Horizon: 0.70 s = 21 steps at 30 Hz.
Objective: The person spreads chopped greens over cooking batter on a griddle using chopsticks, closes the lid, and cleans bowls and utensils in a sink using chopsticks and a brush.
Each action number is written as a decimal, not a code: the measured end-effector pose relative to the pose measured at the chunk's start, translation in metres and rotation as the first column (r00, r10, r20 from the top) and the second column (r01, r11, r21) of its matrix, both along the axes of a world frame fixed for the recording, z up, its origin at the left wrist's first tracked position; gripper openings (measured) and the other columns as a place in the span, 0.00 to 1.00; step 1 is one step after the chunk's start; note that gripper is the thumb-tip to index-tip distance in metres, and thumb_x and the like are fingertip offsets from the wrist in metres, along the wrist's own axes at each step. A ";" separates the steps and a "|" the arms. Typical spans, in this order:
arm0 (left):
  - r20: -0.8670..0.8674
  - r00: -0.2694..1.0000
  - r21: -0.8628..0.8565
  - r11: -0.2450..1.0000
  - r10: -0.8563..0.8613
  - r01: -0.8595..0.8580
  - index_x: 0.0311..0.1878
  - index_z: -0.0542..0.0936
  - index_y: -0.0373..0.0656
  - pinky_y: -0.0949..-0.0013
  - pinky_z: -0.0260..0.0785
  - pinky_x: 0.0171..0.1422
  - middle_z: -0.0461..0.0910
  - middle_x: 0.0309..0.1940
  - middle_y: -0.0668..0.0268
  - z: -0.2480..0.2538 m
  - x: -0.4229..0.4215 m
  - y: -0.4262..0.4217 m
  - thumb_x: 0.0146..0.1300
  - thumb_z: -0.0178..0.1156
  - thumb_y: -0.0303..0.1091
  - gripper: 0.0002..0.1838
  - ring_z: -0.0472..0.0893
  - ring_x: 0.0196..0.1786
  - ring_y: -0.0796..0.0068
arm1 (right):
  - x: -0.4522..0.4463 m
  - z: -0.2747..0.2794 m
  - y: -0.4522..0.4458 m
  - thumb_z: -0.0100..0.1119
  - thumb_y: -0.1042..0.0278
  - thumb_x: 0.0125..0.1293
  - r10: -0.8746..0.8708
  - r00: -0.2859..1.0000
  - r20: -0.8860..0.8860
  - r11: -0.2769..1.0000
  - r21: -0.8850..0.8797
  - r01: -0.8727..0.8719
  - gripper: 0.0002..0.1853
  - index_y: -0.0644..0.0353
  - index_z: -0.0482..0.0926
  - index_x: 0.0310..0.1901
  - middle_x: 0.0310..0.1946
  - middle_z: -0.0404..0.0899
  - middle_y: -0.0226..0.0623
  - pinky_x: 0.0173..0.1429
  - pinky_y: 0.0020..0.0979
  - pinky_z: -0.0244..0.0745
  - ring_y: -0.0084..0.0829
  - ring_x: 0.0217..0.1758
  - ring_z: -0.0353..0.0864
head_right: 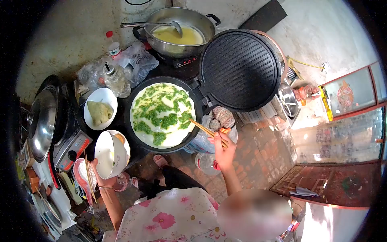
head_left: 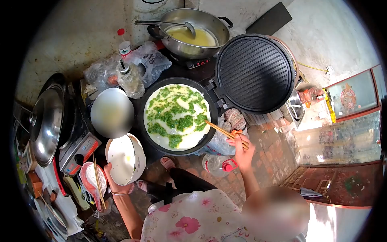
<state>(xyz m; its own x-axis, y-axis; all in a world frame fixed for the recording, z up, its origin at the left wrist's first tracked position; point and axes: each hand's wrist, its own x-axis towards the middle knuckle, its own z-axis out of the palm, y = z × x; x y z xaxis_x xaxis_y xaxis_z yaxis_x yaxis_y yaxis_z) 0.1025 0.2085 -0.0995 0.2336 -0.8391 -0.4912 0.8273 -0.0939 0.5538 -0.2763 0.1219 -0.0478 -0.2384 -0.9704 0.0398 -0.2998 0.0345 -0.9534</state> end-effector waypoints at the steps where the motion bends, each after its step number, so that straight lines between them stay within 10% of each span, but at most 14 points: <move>1: 0.000 1.000 0.001 1.000 0.001 -0.001 0.54 0.70 0.40 0.58 0.66 0.55 0.72 0.50 0.62 -0.001 0.001 0.000 0.53 0.50 0.55 0.32 0.73 0.51 0.62 | 0.001 -0.002 0.003 0.47 0.68 0.66 0.001 1.000 0.000 1.000 0.001 -0.001 0.14 0.76 0.73 0.39 0.28 0.79 0.45 0.38 0.26 0.77 0.30 0.31 0.81; 21: -0.042 0.999 -0.023 1.000 0.000 -0.001 0.59 0.65 0.38 0.61 0.64 0.58 0.71 0.53 0.58 0.005 0.001 0.009 0.52 0.52 0.53 0.35 0.71 0.54 0.62 | 0.010 0.006 0.025 0.47 0.73 0.65 0.114 0.986 -0.120 0.993 0.010 -0.114 0.11 0.74 0.73 0.39 0.30 0.79 0.43 0.40 0.26 0.76 0.28 0.34 0.81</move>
